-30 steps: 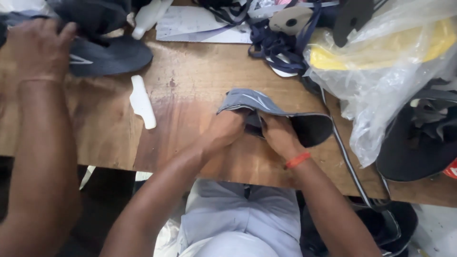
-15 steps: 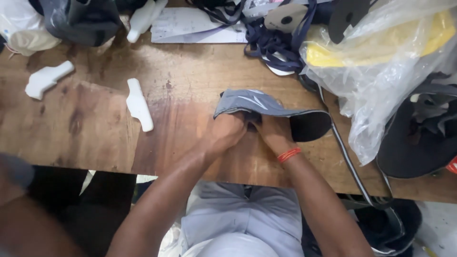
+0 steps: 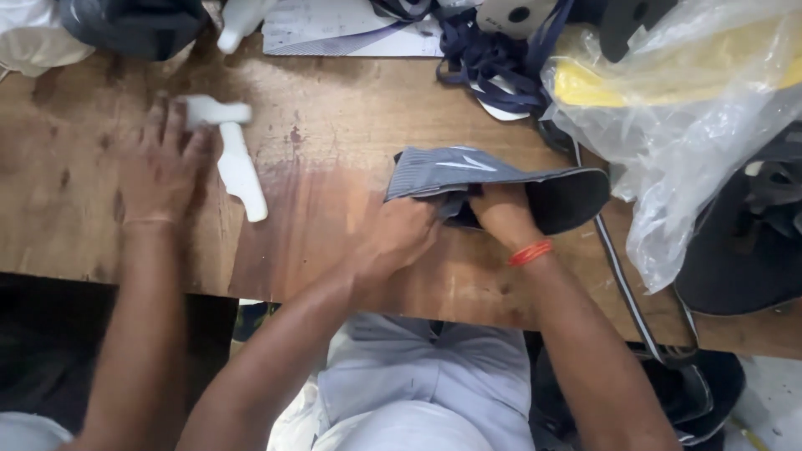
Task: Inserting foam padding and structural components into shoe uppers at a manufacturing workbench.
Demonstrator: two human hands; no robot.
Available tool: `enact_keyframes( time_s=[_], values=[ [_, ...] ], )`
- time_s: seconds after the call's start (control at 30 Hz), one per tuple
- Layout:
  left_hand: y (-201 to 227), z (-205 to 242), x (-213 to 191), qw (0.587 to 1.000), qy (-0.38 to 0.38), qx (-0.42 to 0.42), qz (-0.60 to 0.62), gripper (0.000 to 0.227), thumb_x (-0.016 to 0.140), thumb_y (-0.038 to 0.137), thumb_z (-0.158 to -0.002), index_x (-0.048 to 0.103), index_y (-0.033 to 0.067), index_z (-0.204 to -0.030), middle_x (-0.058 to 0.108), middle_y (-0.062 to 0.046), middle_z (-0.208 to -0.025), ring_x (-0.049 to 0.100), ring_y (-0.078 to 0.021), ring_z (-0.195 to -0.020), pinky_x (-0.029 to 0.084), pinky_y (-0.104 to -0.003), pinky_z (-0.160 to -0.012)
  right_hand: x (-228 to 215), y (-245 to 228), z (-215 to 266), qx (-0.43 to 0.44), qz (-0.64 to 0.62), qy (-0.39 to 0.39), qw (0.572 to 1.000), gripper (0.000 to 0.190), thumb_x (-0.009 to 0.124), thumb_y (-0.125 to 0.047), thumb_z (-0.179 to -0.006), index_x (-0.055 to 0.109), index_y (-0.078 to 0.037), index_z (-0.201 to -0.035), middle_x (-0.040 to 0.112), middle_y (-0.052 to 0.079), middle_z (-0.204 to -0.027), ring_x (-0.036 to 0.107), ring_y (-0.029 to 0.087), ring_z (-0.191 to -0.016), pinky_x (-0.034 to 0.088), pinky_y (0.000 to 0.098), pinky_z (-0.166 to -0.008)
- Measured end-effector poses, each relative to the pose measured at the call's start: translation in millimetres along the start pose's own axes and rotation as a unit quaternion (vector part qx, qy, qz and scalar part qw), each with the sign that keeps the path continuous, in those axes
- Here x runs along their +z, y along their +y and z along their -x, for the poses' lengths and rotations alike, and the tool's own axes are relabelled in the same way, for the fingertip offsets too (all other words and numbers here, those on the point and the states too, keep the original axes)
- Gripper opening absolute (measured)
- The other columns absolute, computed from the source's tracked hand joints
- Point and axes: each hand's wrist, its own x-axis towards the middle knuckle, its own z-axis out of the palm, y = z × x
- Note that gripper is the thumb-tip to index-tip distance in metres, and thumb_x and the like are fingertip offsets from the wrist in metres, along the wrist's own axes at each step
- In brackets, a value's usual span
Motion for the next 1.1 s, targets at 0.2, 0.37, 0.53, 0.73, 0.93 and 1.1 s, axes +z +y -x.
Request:
enact_keyframes(
  time_s=[0.2, 0.37, 0.53, 0.73, 0.93, 1.1],
  values=[
    [3, 0, 7, 0.997, 0.058, 0.044, 0.035, 0.035, 0.059, 0.021, -0.090, 0.069, 0.0094, -0.122, 0.074, -0.022, -0.095, 0.070, -0.0420, -0.083, 0.053, -0.057, -0.072, -1, -2, 6, 0.051, 0.026, 0.006, 0.998, 0.038, 0.067, -0.015, -0.087, 0.069, -0.001, -0.122, 0.068, 0.026, -0.124, 0.061, 0.045, -0.119, 0.047, 0.0516, -0.104],
    [7, 2, 28, 0.992, 0.005, 0.027, -0.121, 0.035, 0.053, 0.021, -0.094, 0.071, 0.0068, -0.121, 0.074, -0.019, -0.111, 0.072, -0.0326, -0.102, 0.057, -0.047, -0.089, -78, -46, 3, -0.041, -0.008, -0.084, 0.996, 0.038, 0.061, -0.012, -0.086, 0.070, -0.004, -0.123, 0.067, 0.023, -0.127, 0.060, 0.044, -0.120, 0.046, 0.0501, -0.104],
    [1, -1, 50, 0.934, 0.252, 0.159, -0.198, 0.053, 0.051, 0.016, -0.088, 0.059, -0.0030, -0.137, 0.063, -0.020, -0.133, 0.063, -0.0311, -0.124, 0.053, -0.043, -0.104, -97, -63, 12, -0.039, -0.013, -0.094, 0.995, 0.033, 0.055, -0.021, -0.097, 0.067, -0.005, -0.123, 0.064, 0.021, -0.134, 0.058, 0.042, -0.125, 0.045, 0.0486, -0.105],
    [-10, 3, 55, 0.976, 0.140, 0.130, -0.104, 0.052, 0.049, 0.014, -0.096, 0.052, -0.0009, -0.146, 0.060, -0.017, -0.143, 0.060, -0.0297, -0.129, 0.045, -0.041, -0.108, -99, -73, 12, 0.090, -0.004, -0.167, 0.982, 0.040, 0.050, -0.032, -0.104, 0.062, -0.006, -0.131, 0.061, 0.020, -0.137, 0.055, 0.042, -0.124, 0.044, 0.0495, -0.102],
    [3, 19, 26, 0.942, 0.157, 0.219, -0.199, 0.065, 0.053, 0.021, -0.089, 0.048, -0.0138, -0.143, 0.065, -0.026, -0.133, 0.070, -0.0273, -0.109, 0.051, -0.037, -0.097, -96, -65, 17, -0.004, 0.002, -0.108, 0.994, 0.041, 0.054, -0.029, -0.104, 0.060, -0.005, -0.136, 0.058, 0.020, -0.142, 0.052, 0.040, -0.131, 0.040, 0.0504, -0.113],
    [30, 27, -14, 0.982, 0.039, 0.156, -0.100, 0.071, 0.057, 0.022, -0.094, 0.037, -0.0110, -0.153, 0.072, -0.021, -0.105, 0.070, -0.0294, -0.094, 0.053, -0.038, -0.087, -88, -42, 32, -0.115, 0.077, -0.119, 0.983, 0.039, 0.058, -0.011, -0.093, 0.067, -0.007, -0.131, 0.063, 0.017, -0.139, 0.057, 0.037, -0.132, 0.040, 0.0515, -0.117]
  ],
)
